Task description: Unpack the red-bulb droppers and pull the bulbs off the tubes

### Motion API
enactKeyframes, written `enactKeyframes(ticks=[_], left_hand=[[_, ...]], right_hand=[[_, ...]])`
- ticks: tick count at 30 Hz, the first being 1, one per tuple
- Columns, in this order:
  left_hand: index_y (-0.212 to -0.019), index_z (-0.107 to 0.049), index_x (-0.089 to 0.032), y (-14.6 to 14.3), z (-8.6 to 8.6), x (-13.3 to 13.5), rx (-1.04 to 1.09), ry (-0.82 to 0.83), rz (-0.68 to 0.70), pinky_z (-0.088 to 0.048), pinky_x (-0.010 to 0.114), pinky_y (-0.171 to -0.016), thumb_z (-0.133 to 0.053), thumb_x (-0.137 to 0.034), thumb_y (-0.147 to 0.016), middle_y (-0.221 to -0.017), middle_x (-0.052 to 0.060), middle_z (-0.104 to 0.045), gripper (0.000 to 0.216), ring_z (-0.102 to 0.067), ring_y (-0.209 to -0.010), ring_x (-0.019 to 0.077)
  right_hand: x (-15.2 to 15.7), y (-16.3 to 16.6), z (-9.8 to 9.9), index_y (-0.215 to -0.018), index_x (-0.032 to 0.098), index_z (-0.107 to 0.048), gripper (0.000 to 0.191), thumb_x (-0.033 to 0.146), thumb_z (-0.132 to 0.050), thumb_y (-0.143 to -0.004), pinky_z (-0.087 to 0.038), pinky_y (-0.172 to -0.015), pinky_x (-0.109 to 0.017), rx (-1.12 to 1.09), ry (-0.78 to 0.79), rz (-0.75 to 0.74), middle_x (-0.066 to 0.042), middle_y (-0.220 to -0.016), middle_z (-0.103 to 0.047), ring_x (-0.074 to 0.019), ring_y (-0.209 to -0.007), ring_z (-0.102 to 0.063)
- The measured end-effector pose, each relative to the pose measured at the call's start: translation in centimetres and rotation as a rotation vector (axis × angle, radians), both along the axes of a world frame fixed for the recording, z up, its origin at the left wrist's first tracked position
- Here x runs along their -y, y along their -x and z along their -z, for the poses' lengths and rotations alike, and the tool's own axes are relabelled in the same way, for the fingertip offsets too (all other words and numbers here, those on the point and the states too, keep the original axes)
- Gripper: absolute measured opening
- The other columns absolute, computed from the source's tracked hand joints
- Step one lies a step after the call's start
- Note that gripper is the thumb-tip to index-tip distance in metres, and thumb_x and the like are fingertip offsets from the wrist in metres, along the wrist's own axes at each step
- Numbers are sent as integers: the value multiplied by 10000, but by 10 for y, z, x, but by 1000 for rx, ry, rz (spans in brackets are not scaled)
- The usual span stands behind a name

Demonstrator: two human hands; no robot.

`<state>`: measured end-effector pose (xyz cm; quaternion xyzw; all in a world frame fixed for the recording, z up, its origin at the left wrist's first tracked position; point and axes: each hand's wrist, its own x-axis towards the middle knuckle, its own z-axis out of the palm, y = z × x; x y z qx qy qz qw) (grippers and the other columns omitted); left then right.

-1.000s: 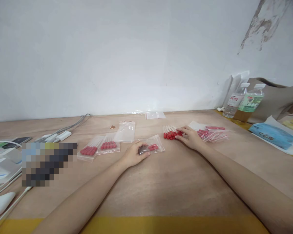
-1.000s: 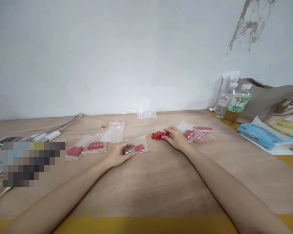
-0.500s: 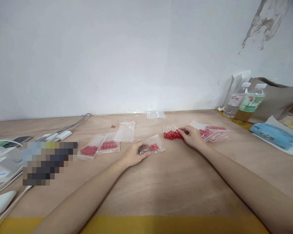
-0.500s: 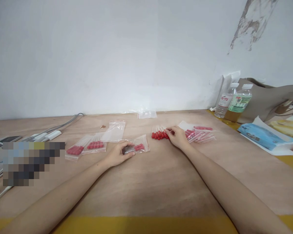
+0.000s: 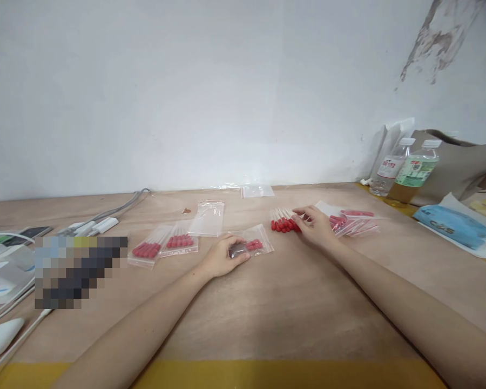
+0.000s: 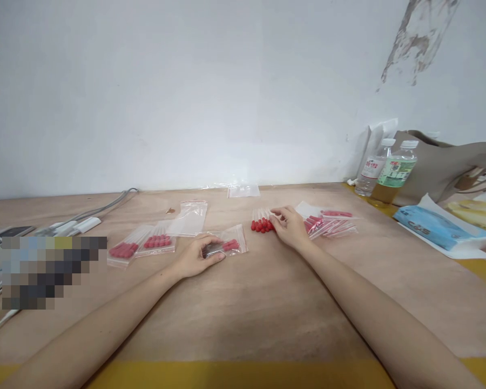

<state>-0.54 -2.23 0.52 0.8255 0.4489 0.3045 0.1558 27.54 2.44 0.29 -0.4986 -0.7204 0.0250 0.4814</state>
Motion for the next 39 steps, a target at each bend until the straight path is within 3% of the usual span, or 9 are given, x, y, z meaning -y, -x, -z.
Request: enactKeyframes(ticks=[5, 12, 16, 20, 26, 34, 39], left_hand=[[-1031, -602, -205, -1, -3, 2, 11, 69, 64, -448, 327, -821, -490, -375, -806, -1022, 57, -615, 304, -563, -926, 195], [-1105, -566, -227, -4, -5, 6, -32, 38, 195, -405, 336, -919, -456, -306, -834, -1118, 30, -599, 303, -534, -1039, 176], [-1145, -538, -219, -4, -5, 6, -88, -12, 187, -374, 369, -961, -515, -284, -790, -1164, 47, -570, 362, -497, -1091, 192], [-1179, -511, -211, -3, -4, 4, -113, -30, 185, -343, 382, -993, -526, -294, -781, -1215, 61, -530, 408, -458, -1140, 202], [-1250, -437, -222, -1, -4, 4, -174, -20, 176, -303, 373, -1022, -490, -355, -805, -1302, 59, -443, 468, -387, -1209, 204], [-1332, -296, -272, -1, -7, 7, -314, 13, 181, -211, 416, -1051, -404, -421, -848, -1383, 49, -324, 518, -258, -1282, 228], [-1338, -281, -266, -1, -4, 7, -361, -29, 158, -183, 411, -1058, -354, -416, -872, -1381, 52, -328, 495, -271, -1276, 215]], right_hand=[[25, 36, -9, -780, 208, -664, 138, 261, -538, -758, -418, -738, -308, 202, 117, -325, -37, -764, -613, -164, -766, -538], [37, 53, -9, -924, 230, -651, 235, 374, -576, -754, -389, -758, -320, 335, 235, -498, -52, -863, -569, -192, -862, -485], [38, 57, -7, -907, 207, -629, 220, 339, -605, -732, -385, -755, -322, 387, 241, -510, -60, -888, -560, -194, -853, -482], [37, 63, -1, -783, 169, -566, 161, 262, -641, -674, -394, -666, -275, 267, 295, -447, -27, -789, -571, -161, -737, -502], [35, 62, 1, -760, 178, -513, 113, 275, -562, -728, -352, -497, -213, 87, 424, -473, 18, -649, -547, -110, -569, -481], [38, 53, -8, -730, 185, -502, 121, 220, -601, -670, -334, -497, -217, 193, 418, -445, 23, -639, -535, -100, -546, -460], [33, 52, -9, -711, 178, -489, 171, 294, -610, -679, -368, -499, -212, -92, 561, -522, 46, -589, -493, -84, -536, -460]])
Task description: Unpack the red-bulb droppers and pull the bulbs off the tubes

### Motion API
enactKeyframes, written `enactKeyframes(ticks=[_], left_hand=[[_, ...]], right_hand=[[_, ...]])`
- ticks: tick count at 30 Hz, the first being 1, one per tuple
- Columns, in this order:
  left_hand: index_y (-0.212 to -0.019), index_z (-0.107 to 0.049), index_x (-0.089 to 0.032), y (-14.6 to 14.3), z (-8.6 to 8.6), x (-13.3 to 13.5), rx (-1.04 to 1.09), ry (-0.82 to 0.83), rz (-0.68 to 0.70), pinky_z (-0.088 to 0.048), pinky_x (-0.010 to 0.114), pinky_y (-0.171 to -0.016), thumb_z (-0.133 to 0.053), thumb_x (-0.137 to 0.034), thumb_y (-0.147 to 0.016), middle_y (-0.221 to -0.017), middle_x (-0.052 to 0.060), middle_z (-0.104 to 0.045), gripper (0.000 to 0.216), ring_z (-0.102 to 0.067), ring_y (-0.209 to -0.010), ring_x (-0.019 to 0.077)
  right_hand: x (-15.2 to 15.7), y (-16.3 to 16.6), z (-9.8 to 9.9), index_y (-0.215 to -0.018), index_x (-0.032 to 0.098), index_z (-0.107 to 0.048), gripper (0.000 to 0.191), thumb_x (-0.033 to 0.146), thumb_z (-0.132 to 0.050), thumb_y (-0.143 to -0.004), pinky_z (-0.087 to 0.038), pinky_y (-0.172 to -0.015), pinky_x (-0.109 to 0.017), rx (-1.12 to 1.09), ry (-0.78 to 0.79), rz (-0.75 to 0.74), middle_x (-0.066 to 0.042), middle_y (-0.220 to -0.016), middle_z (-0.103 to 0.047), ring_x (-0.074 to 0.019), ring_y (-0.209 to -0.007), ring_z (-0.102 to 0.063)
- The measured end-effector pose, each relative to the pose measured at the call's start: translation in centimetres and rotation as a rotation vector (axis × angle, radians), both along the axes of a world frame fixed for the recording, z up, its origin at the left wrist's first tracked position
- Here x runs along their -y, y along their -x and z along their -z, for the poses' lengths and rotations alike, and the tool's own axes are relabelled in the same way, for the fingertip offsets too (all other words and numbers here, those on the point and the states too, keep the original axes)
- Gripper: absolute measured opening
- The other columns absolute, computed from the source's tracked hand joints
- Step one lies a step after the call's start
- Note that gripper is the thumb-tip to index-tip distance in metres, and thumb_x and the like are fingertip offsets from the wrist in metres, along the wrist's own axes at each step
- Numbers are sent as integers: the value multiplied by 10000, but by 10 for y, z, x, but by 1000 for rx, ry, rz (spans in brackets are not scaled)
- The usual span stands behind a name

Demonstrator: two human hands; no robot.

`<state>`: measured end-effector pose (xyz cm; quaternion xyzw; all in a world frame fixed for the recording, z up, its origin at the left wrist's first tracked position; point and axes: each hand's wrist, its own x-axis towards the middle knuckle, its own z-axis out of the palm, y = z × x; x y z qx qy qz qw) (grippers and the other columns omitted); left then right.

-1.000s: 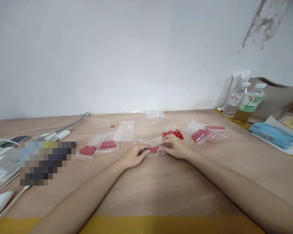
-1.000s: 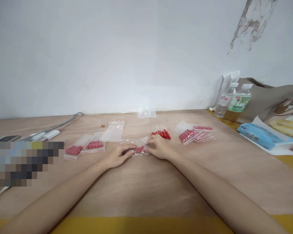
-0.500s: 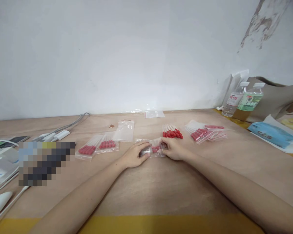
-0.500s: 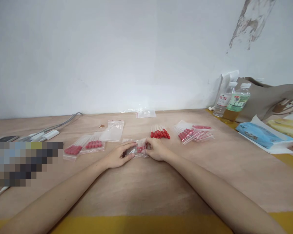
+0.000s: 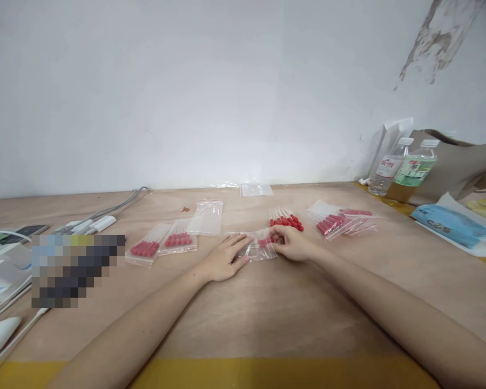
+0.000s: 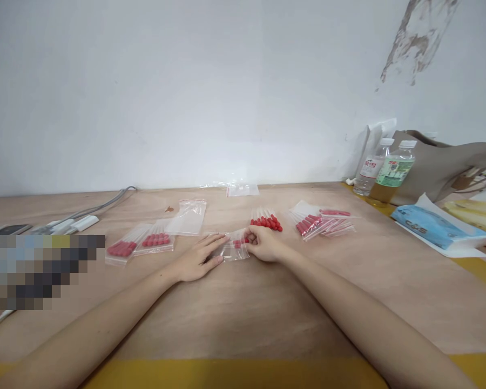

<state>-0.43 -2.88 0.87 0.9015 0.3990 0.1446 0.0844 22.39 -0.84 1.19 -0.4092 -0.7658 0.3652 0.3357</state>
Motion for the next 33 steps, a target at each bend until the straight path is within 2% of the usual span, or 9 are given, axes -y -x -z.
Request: enactKeyframes(ticks=[5, 10, 12, 15, 18, 22, 27, 30, 33], left_hand=[[-1295, -358, -229, -5, -3, 11, -82, -139, -145, -296, 417, -977, -297, -442, -883, -1295, 74, -441, 468, -378, -1198, 235], [-888, -633, -164, -10, -19, 19, -225, -290, -347, -374, 462, -813, -249, -426, -893, -844, 106, -627, 465, -561, -869, 259], [-883, -634, -160, -7, -21, 15, -170, -338, -254, -377, 443, -832, -278, -372, -896, -894, 109, -620, 415, -551, -905, 247], [-1123, -544, -201, -1, -16, 2, -69, -295, 39, -327, 387, -957, -309, -310, -898, -1223, 83, -499, 343, -426, -1149, 213], [-1315, -327, -255, 3, -8, -8, -133, -95, 153, -190, 395, -1056, -262, -377, -910, -1389, 33, -316, 428, -237, -1292, 181], [-1362, -186, -286, 1, 0, -11, -200, 48, 92, -82, 436, -1071, -195, -466, -901, -1430, 10, -205, 495, -134, -1323, 180], [-1321, -304, -274, -3, 5, -4, -117, -20, -62, -166, 442, -1045, -230, -478, -889, -1403, 34, -287, 483, -233, -1292, 209], [-1172, -482, -251, -4, 5, -2, -16, -134, -216, -284, 406, -983, -273, -430, -888, -1271, 48, -446, 396, -385, -1184, 215], [-999, -552, -225, -4, 2, -3, 85, -233, -423, -375, 369, -881, -337, -373, -870, -1141, 60, -485, 291, -485, -1035, 214]], right_hand=[[-13, -19, -14, -783, 148, -540, 316, 357, -696, -605, -455, -557, -241, -278, 296, 11, 0, -673, -606, -83, -544, -542], [-30, -47, -27, -802, 147, -589, 323, 339, -729, -583, -483, -560, -229, -449, 286, 194, -29, -687, -652, -93, -562, -578], [-34, -50, -28, -818, 152, -595, 320, 353, -715, -600, -500, -599, -242, -543, 190, 281, -37, -732, -663, -103, -599, -597], [-34, -41, -22, -884, 159, -592, 308, 361, -662, -663, -506, -701, -284, -575, -89, 403, -59, -837, -669, -135, -728, -623], [-28, -24, -13, -919, 175, -605, 225, 333, -556, -767, -490, -734, -302, -333, -385, 417, -50, -841, -667, -151, -778, -620], [-30, -5, -2, -976, 188, -607, 231, 220, -415, -852, -457, -752, -311, 118, -712, 270, -48, -834, -664, -159, -779, -599], [-45, 5, 11, -980, 166, -607, 233, 157, -410, -855, -398, -752, -307, 565, -947, 217, -84, -923, -655, -182, -837, -560], [-46, 8, 17, -946, 163, -622, 215, 166, -426, -856, -364, -752, -311, 743, -947, 180, -84, -888, -654, -193, -858, -534], [-43, 8, 21, -924, 169, -632, 208, 200, -437, -860, -350, -755, -303, 772, -902, 187, -78, -886, -649, -191, -872, -521]])
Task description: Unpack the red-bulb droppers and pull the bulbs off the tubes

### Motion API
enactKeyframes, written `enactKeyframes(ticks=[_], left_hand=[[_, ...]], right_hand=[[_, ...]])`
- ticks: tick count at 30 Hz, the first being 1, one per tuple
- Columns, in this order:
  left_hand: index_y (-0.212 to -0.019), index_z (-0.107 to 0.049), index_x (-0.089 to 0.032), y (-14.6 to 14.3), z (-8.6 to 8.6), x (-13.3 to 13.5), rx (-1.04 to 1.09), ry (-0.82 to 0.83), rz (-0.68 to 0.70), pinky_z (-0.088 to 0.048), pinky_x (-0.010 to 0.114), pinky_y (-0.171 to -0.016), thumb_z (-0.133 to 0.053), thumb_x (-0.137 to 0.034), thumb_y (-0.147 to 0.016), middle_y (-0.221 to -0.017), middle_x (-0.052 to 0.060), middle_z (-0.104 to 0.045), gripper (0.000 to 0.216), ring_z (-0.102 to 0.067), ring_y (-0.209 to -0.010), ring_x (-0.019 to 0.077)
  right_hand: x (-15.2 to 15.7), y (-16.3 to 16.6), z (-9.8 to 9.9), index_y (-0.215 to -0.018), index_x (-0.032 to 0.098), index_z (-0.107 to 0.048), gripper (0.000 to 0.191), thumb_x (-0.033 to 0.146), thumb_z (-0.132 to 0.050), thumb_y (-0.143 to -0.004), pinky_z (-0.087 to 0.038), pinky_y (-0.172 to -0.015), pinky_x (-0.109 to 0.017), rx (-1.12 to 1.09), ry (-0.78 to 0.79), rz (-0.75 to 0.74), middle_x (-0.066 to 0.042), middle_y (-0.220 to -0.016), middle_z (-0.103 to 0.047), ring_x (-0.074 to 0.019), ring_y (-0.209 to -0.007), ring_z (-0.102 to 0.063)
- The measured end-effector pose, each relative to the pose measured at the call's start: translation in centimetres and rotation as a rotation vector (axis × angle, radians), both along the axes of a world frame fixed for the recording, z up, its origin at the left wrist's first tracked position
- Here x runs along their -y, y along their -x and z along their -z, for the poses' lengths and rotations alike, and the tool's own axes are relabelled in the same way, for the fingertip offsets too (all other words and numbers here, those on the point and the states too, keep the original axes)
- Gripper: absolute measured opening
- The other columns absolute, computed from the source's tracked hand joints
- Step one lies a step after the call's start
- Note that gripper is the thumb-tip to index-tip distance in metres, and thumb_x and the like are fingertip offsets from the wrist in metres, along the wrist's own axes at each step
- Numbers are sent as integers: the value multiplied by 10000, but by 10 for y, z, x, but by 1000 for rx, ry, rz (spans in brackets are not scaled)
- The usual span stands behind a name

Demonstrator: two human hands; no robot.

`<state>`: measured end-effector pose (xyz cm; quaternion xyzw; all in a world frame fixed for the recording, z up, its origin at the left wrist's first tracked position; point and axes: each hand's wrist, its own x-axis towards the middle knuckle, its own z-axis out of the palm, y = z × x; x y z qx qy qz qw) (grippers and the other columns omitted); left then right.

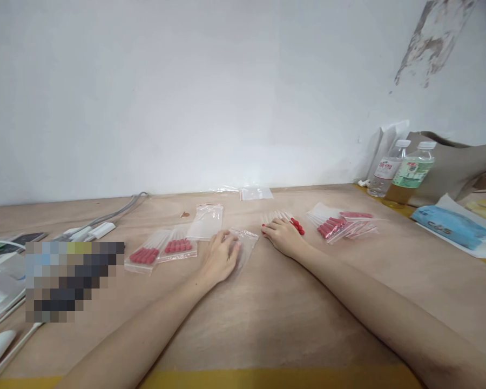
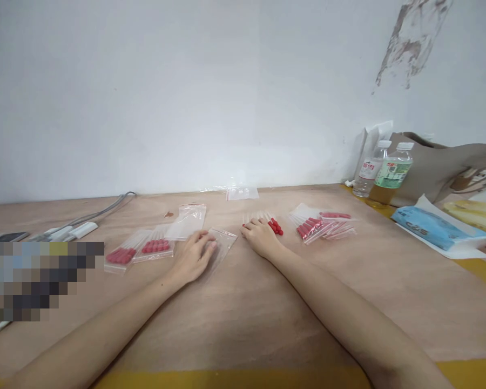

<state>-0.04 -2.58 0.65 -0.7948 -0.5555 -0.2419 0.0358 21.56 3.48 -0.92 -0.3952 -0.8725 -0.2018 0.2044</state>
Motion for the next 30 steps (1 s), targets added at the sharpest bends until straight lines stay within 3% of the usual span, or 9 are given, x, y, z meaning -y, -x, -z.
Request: enactKeyframes(ticks=[3, 6, 13, 16, 20, 23, 25, 30], left_hand=[[-927, -537, -217, 2, -4, -4, 46, -9, -119, -414, 346, -787, -488, -327, -784, -1102, 60, -444, 186, -525, -915, 206], [-882, -528, -215, 6, -10, -8, 103, 126, -165, -422, 318, -749, -595, -293, -687, -1027, 43, -440, 221, -540, -791, 167], [-833, -534, -205, 14, -18, -12, 234, 430, -96, -417, 242, -614, -637, -228, -615, -691, -31, -455, 242, -489, -589, 115], [-890, -541, -210, 21, -22, -19, 267, 319, -116, -429, 256, -628, -573, -184, -664, -764, -14, -462, 229, -472, -550, 98], [-972, -550, -200, 39, -36, -44, 200, -62, -228, -419, 326, -803, -503, -164, -727, -1050, 75, -410, 253, -533, -713, 143], [-1034, -548, -182, 50, -42, -68, 52, -171, -359, -387, 397, -845, -465, -190, -765, -1155, 127, -383, 281, -492, -975, 262], [-1061, -549, -172, 53, -41, -81, -89, -148, -414, -335, 454, -883, -409, -207, -801, -1196, 150, -394, 298, -400, -1105, 316], [-1148, -504, -237, 54, -22, -100, -285, 148, -329, -231, 531, -938, -314, -349, -853, -1262, 118, -434, 368, -359, -1175, 304]], right_hand=[[2, 0, 1, -929, 171, -634, 215, 255, -449, -858, -350, -757, -305, -50, 9, 16, -75, -894, -642, -196, -878, -517], [2, -1, 2, -933, 170, -631, 217, 273, -455, -856, -356, -755, -308, -74, 2, -4, -78, -899, -629, -194, -874, -514], [7, 0, 6, -849, 164, -628, 206, 185, -423, -855, -369, -736, -298, -115, -87, -59, -78, -885, -590, -179, -834, -491], [17, -3, 4, -819, 165, -619, 204, 167, -417, -848, -373, -733, -308, -120, -117, -82, -78, -849, -569, -179, -803, -477], [30, -8, 2, -827, 169, -610, 199, 156, -412, -844, -388, -747, -310, -210, -86, -121, -79, -860, -552, -181, -826, -477], [34, -10, 1, -821, 176, -607, 197, 151, -413, -840, -397, -746, -318, -251, -61, -138, -80, -862, -551, -184, -826, -484], [35, -10, 1, -812, 178, -606, 191, 149, -419, -836, -400, -743, -321, -262, -52, -143, -81, -857, -550, -184, -819, -488], [33, -10, 1, -800, 166, -612, 189, 151, -426, -835, -408, -732, -306, -258, -17, -144, -83, -850, -552, -172, -812, -499]])
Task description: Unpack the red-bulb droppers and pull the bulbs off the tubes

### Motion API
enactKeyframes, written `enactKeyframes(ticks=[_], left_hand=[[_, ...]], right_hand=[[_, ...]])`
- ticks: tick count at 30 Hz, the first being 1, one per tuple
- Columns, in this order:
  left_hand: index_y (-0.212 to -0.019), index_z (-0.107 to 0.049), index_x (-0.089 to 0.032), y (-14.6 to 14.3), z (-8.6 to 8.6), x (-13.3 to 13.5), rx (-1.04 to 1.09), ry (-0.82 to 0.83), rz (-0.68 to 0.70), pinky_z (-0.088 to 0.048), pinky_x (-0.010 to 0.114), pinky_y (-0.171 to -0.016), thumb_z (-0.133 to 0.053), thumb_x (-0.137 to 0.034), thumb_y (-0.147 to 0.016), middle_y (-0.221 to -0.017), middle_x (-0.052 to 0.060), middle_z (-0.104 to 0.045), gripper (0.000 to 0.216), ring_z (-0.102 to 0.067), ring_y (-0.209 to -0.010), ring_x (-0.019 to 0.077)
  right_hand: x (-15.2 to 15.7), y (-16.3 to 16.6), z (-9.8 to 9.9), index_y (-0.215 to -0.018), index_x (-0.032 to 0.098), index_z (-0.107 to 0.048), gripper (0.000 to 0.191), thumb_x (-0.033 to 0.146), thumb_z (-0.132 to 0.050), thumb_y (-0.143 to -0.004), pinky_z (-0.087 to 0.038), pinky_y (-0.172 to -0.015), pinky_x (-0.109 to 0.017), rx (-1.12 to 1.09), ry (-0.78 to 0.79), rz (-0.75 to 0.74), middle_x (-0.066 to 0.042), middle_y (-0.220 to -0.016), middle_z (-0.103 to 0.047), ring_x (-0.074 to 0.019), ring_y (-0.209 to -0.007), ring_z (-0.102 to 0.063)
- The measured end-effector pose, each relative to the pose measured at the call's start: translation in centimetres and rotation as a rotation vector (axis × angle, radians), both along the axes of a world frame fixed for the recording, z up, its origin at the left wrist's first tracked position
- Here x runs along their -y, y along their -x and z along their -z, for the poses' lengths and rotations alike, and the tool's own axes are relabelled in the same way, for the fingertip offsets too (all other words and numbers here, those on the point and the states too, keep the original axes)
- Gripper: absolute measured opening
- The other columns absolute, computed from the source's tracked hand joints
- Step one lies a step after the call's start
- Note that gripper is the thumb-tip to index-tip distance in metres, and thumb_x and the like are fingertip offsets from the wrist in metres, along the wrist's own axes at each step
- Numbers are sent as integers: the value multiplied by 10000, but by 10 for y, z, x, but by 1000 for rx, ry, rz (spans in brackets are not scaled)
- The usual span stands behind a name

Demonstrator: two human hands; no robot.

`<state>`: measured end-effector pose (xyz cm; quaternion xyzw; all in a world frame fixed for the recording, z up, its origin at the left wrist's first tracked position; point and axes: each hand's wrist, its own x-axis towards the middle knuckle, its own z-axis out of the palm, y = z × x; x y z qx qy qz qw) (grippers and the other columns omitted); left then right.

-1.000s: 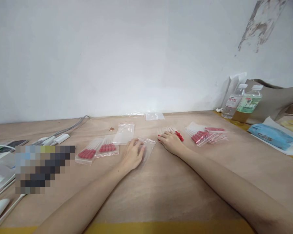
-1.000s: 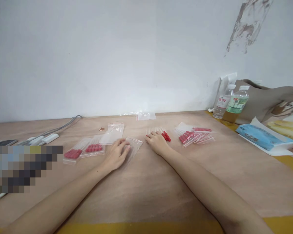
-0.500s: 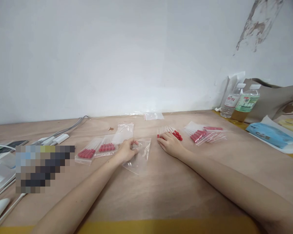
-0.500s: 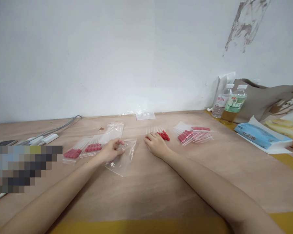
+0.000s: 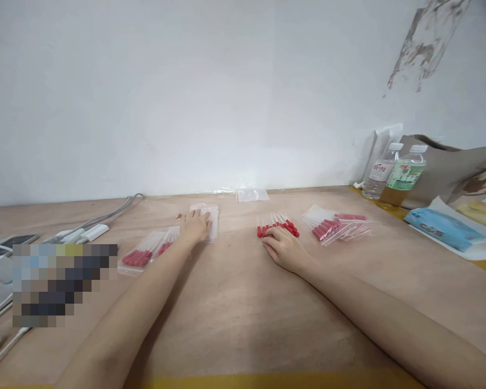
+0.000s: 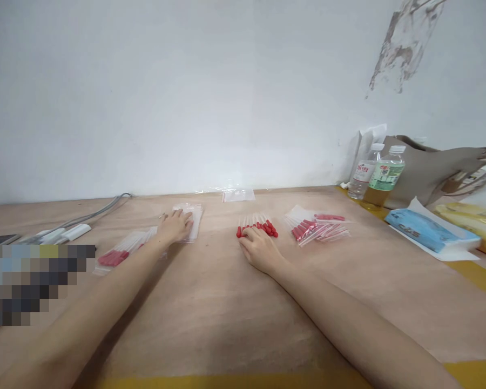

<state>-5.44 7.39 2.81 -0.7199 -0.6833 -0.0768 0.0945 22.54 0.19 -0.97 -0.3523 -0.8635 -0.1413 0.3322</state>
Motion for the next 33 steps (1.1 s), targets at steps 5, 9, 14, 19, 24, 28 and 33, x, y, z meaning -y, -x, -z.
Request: enactKeyframes(ticks=[5, 9, 14, 19, 24, 28, 33], left_hand=[[-1203, -461, -279, 9, 11, -8, 34, 108, -57, -281, 590, -867, -321, -477, -825, -1284, 124, -441, 449, -383, -1168, 353], [-1197, -456, -229, 17, -1, 7, 52, 0, -32, -254, 492, -957, -197, -427, -875, -1261, 108, -459, 459, -369, -1192, 276], [-941, -564, -181, 40, -16, 60, -2, -129, 309, -386, 331, -848, -363, -450, -813, -998, 74, -575, 360, -529, -950, 216], [-911, -593, -217, 69, -14, 100, -76, -73, 467, -399, 358, -816, -410, -469, -796, -953, 67, -592, 332, -541, -901, 224], [-854, -603, -202, 84, -7, 98, -189, -38, 521, -377, 394, -856, -310, -342, -872, -919, 76, -613, 325, -544, -916, 230], [-970, -553, -190, 84, -3, 98, -133, -34, 454, -395, 369, -849, -295, -388, -875, -1055, 85, -577, 340, -529, -985, 227], [-1084, -504, -187, 77, 1, 108, -57, -59, 353, -403, 387, -848, -337, -441, -844, -1011, 93, -612, 387, -542, -981, 244]], right_hand=[[-1, -1, 2, -822, 156, -615, 193, 156, -422, -838, -416, -721, -295, 12, 27, -7, -86, -865, -552, -167, -824, -500], [-1, -1, 1, -827, 167, -610, 202, 164, -408, -845, -421, -709, -302, 4, 17, -31, -83, -864, -549, -167, -812, -498], [1, -1, -1, -814, 169, -602, 204, 155, -401, -843, -423, -698, -301, 4, 21, -47, -82, -861, -546, -165, -798, -502], [0, -2, 0, -801, 166, -600, 198, 154, -406, -838, -420, -712, -304, 8, 12, -42, -85, -871, -547, -168, -808, -498], [0, -2, 1, -803, 166, -599, 185, 147, -417, -832, -417, -720, -300, 2, 7, -28, -82, -868, -548, -167, -812, -503], [0, -2, 1, -803, 166, -602, 182, 147, -423, -830, -417, -724, -298, 8, 5, -32, -82, -876, -549, -168, -822, -505], [0, -2, 2, -809, 169, -606, 181, 148, -427, -828, -420, -710, -295, 3, -2, -41, -78, -869, -553, -165, -808, -505]])
